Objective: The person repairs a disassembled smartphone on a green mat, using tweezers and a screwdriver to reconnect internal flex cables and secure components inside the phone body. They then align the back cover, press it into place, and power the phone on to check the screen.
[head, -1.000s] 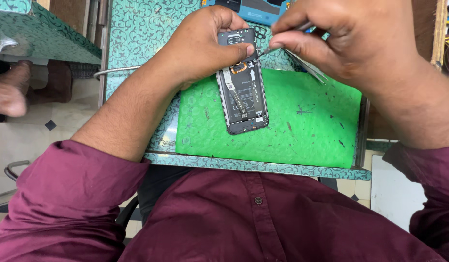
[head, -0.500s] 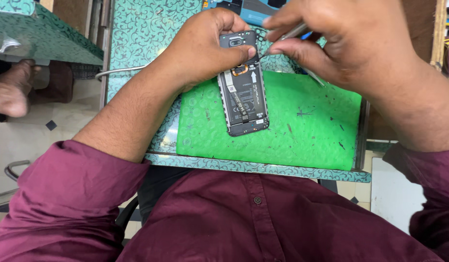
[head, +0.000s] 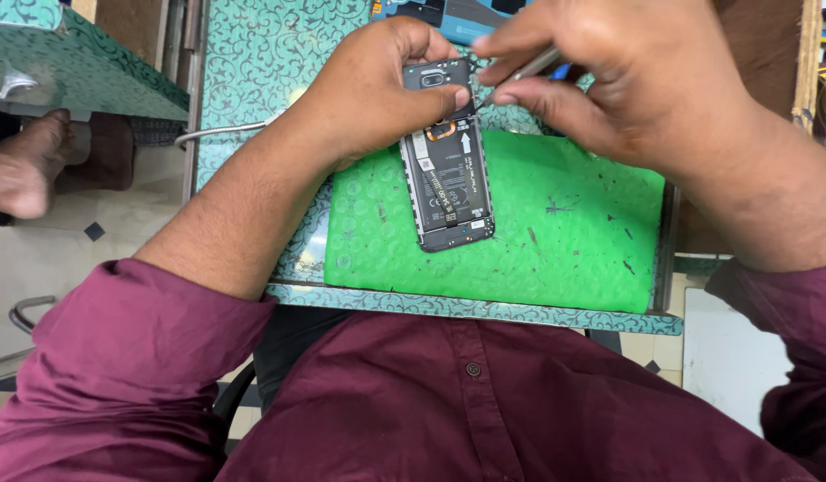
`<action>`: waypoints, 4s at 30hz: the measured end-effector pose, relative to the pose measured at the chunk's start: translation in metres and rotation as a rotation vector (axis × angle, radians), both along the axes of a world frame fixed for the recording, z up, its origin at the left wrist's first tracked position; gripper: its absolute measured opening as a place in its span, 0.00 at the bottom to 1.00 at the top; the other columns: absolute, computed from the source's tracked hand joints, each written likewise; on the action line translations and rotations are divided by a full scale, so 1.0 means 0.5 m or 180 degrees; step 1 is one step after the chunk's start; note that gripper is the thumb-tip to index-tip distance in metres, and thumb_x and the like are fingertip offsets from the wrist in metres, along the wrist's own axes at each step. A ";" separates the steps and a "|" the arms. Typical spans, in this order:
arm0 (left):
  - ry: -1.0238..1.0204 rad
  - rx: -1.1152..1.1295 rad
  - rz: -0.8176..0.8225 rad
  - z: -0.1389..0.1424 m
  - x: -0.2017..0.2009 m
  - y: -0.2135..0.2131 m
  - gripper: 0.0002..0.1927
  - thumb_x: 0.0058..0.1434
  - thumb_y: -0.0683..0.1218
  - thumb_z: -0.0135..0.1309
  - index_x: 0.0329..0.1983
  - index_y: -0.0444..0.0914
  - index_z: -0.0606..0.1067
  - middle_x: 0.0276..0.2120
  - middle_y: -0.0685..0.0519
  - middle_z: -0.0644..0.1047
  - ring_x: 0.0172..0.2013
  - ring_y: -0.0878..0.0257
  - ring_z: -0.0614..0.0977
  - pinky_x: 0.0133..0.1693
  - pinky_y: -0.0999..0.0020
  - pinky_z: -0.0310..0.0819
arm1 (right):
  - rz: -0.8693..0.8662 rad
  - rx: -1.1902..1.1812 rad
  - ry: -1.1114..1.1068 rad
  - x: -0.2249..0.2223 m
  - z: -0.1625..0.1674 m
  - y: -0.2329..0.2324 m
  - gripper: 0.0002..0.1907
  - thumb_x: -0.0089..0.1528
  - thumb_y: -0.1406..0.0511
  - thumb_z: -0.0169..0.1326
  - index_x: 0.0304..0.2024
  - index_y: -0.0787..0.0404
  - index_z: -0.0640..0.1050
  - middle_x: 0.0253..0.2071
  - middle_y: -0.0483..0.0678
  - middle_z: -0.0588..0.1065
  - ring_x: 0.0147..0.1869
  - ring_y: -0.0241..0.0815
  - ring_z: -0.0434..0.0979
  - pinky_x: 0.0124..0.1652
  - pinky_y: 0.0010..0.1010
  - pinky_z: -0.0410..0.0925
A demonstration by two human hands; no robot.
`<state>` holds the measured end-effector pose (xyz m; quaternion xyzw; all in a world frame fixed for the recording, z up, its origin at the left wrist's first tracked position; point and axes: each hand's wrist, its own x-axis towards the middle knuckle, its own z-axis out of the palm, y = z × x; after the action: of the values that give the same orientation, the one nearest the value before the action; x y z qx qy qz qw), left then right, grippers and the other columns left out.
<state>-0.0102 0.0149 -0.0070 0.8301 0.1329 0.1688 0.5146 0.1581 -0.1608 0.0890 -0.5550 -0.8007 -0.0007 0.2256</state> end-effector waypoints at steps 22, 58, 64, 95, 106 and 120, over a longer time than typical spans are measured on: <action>0.0100 -0.0892 -0.0227 0.003 0.002 0.002 0.15 0.60 0.45 0.66 0.48 0.34 0.79 0.40 0.53 0.83 0.39 0.69 0.84 0.42 0.73 0.82 | -0.0609 -0.0486 0.1134 0.031 -0.022 -0.020 0.07 0.75 0.73 0.59 0.54 0.70 0.76 0.49 0.52 0.80 0.51 0.40 0.81 0.51 0.30 0.75; -0.0280 -0.1094 -0.1318 0.017 -0.016 0.035 0.34 0.56 0.31 0.51 0.69 0.30 0.68 0.62 0.47 0.76 0.61 0.64 0.79 0.62 0.70 0.75 | -0.0009 -0.0370 0.1132 0.011 -0.049 -0.008 0.16 0.71 0.79 0.59 0.56 0.71 0.67 0.51 0.55 0.74 0.60 0.47 0.83 0.52 0.30 0.76; -0.0269 -0.0890 -0.1289 0.014 -0.017 0.036 0.33 0.57 0.32 0.53 0.69 0.31 0.69 0.63 0.47 0.76 0.62 0.63 0.79 0.62 0.70 0.75 | 0.0017 -0.0345 0.1100 0.011 -0.052 -0.008 0.16 0.70 0.79 0.59 0.56 0.71 0.67 0.51 0.55 0.74 0.60 0.48 0.83 0.52 0.30 0.76; -0.0210 -0.0924 -0.1310 0.019 -0.017 0.029 0.30 0.55 0.33 0.53 0.65 0.35 0.74 0.53 0.54 0.81 0.52 0.69 0.81 0.56 0.72 0.77 | 0.0116 0.0189 -0.0077 -0.029 -0.007 0.005 0.14 0.70 0.68 0.65 0.56 0.61 0.76 0.49 0.47 0.79 0.49 0.44 0.82 0.45 0.32 0.73; -0.0317 -0.0922 -0.1415 0.016 -0.013 0.029 0.31 0.57 0.33 0.53 0.67 0.34 0.73 0.57 0.53 0.80 0.58 0.67 0.80 0.62 0.71 0.73 | -0.0102 -0.0068 0.0073 -0.025 -0.010 0.002 0.22 0.68 0.68 0.63 0.63 0.58 0.73 0.50 0.48 0.81 0.51 0.44 0.85 0.47 0.32 0.76; 0.0094 -0.1099 -0.1104 0.030 -0.015 0.021 0.31 0.52 0.33 0.51 0.62 0.37 0.73 0.51 0.57 0.80 0.49 0.71 0.79 0.49 0.73 0.75 | -0.0079 0.0205 0.0023 -0.043 0.003 0.012 0.14 0.62 0.68 0.67 0.48 0.65 0.79 0.45 0.52 0.81 0.46 0.51 0.82 0.43 0.36 0.73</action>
<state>-0.0176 0.0255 0.0082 0.7425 0.0227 0.0406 0.6682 0.1367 -0.1548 0.0904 -0.5574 -0.7924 -0.0272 0.2463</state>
